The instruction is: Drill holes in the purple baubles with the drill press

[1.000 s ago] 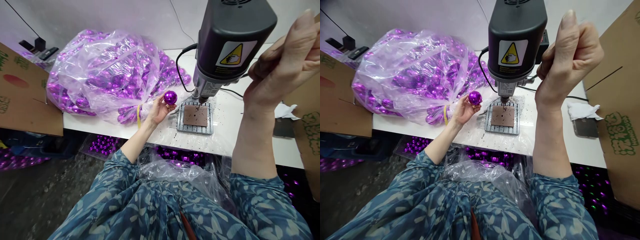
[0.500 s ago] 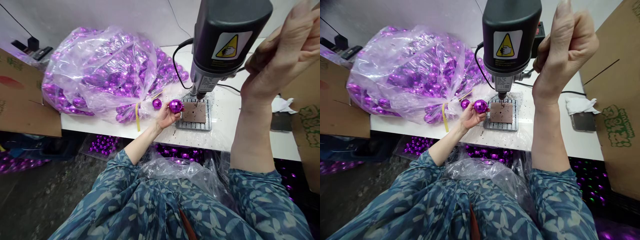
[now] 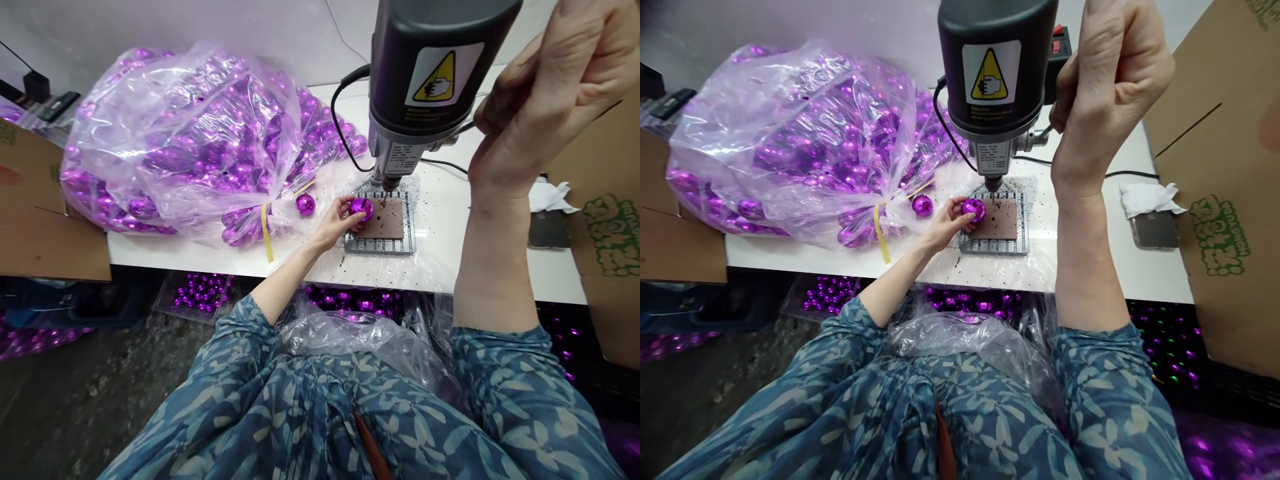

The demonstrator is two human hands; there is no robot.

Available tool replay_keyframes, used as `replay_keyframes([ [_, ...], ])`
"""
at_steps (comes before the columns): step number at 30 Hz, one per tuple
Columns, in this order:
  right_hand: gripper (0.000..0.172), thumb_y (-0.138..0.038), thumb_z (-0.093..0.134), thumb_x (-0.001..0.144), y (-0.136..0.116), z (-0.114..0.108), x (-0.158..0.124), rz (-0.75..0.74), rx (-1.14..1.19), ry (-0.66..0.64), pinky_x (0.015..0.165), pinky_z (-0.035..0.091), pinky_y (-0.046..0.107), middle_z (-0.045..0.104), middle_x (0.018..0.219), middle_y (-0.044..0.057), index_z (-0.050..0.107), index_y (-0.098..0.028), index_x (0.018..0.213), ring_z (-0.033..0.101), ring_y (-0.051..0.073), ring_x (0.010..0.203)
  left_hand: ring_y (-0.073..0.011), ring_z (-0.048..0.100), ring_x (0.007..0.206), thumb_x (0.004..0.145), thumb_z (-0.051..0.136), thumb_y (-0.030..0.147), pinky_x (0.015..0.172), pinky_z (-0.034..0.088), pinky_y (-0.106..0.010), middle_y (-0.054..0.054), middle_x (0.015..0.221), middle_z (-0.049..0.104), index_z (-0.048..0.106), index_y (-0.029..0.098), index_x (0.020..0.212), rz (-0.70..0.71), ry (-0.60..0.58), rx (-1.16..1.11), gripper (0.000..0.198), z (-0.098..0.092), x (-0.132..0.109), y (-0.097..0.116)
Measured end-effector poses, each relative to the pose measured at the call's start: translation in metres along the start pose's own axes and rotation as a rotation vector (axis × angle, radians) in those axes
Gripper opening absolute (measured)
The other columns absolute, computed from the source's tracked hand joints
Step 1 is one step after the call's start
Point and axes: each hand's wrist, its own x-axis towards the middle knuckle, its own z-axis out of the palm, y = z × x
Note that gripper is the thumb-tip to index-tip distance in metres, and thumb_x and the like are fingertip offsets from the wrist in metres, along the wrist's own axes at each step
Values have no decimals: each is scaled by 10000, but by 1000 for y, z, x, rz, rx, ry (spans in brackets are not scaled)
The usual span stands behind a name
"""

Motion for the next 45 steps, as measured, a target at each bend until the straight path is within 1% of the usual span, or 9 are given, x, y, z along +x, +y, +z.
replay_keyframes([
  [9,599,-672,710,759,5,-1,0,-33,26,-11,419,120,219,358,492,-115,347,-199,694,309,-22,389,-189,757,962,838,932,193,881,639,-355,-84,1202,792,664,179,1222,117,6,228,469,10,25,-9],
  [16,622,-695,708,747,6,-1,1,-53,13,-12,421,125,198,364,501,-116,373,-173,695,316,-35,396,-180,730,869,800,965,271,819,635,-349,-86,1209,792,661,192,1331,286,-46,499,617,19,26,-21],
  [20,633,-707,710,739,6,-1,0,-62,26,-9,438,127,196,351,509,-108,375,-171,709,309,-34,407,-288,739,1157,846,944,312,1008,637,-454,-109,1277,756,663,206,1336,437,-49,650,574,22,24,-29],
  [23,624,-705,712,734,4,-1,0,-41,23,-17,446,126,202,350,514,-103,379,-178,707,306,-30,414,-326,692,1324,892,911,345,1139,600,-520,-126,1335,719,633,213,1362,507,-59,654,562,22,28,-38],
  [27,612,-658,731,772,3,-4,-4,-48,35,-21,450,120,197,335,499,-102,364,-175,687,287,-31,408,-299,715,1315,933,868,392,1160,606,-515,-135,1411,685,568,225,1406,499,-126,533,584,21,33,-48],
  [32,402,-583,671,887,8,-13,-23,-175,42,-15,483,206,116,242,484,-95,703,-182,871,306,-65,417,-309,699,1337,905,889,422,1186,586,-528,-138,1408,679,587,226,1380,450,-117,465,597,23,30,-46],
  [34,338,-528,660,926,10,-15,-33,-213,47,31,505,231,95,159,484,-80,737,-200,918,317,-70,433,-306,699,1336,894,899,415,1192,581,-519,-137,1403,682,601,220,1368,424,-111,440,593,25,27,-42],
  [38,579,-490,663,965,14,-17,-47,-269,49,108,475,192,114,111,492,-39,442,-94,606,314,-67,434,-305,696,1337,860,930,396,1210,566,-519,-122,1380,698,631,227,1331,394,-88,430,583,28,23,-35],
  [45,766,-537,667,968,22,-24,-56,-288,57,122,437,199,171,37,485,-29,111,-125,639,233,-24,411,-309,695,1346,852,942,421,1226,551,-519,-132,1404,685,620,224,1339,363,-103,407,615,27,21,-34],
])
